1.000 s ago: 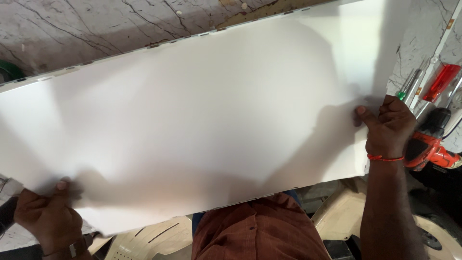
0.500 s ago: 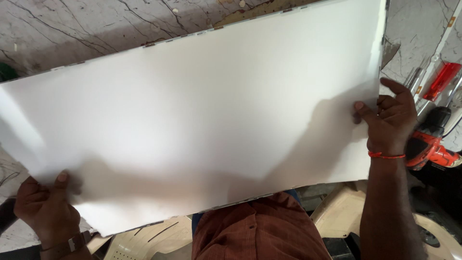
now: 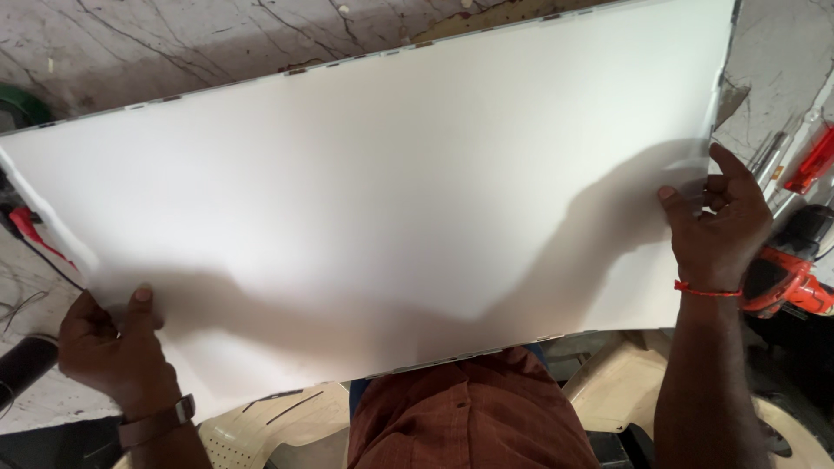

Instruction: The person holds a large white rectangular diffuser panel, aligns it over an LED panel light frame on the workbench, and presses and clips its edges into the frame, working around the border to seat the panel. They lift and reposition the panel and the light frame while fitting it.

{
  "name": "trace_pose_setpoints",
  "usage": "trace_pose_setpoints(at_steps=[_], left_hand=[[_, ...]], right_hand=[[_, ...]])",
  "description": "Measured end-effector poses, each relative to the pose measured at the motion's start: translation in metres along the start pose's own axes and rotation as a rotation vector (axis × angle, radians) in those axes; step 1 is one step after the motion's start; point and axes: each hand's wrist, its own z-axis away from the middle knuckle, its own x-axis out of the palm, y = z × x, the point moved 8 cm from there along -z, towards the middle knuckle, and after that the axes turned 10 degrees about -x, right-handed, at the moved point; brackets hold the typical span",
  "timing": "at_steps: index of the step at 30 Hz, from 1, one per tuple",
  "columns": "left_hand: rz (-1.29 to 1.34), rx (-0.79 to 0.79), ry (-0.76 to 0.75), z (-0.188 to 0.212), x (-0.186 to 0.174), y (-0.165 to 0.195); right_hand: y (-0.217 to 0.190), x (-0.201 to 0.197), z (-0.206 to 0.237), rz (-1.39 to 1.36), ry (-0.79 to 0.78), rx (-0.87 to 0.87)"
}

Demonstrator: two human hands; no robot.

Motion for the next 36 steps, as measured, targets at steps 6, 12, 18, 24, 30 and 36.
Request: trace_pose_setpoints(at_steps=[6,12,18,24,30,36], left_hand=[[-0.259,0.199,0.159,-0.008,-0.009,-0.013],[-0.339,0.202,0.148,-0.002,-0.005,-0.017],[-0.409,0.222,0.174,-0.003,-0.002,-0.003],[-0.518,0.3,0.212,-0.005,-0.003,0.002],[-0.646,0.35,0.207,-0.003,0.003,0.006],[-0.322,0.293,0.102,0.006,0.003,0.005]], right_hand=[[-0.031,0.0,-0.007,0.307,-0.031,-0.122],[-0.052,0.011,-0.011,0.606,-0.105,-0.268],[-0.041,0.016,-0.008,0.548,-0.103,-0.138],[-0.082,0.034,-0.01,0.829,-0.108,-0.376],[-0.143,0.075,-0.01,0.259,-0.079,-0.469],[-0.236,0.191,-0.024,0.462,-0.27,-0.793]])
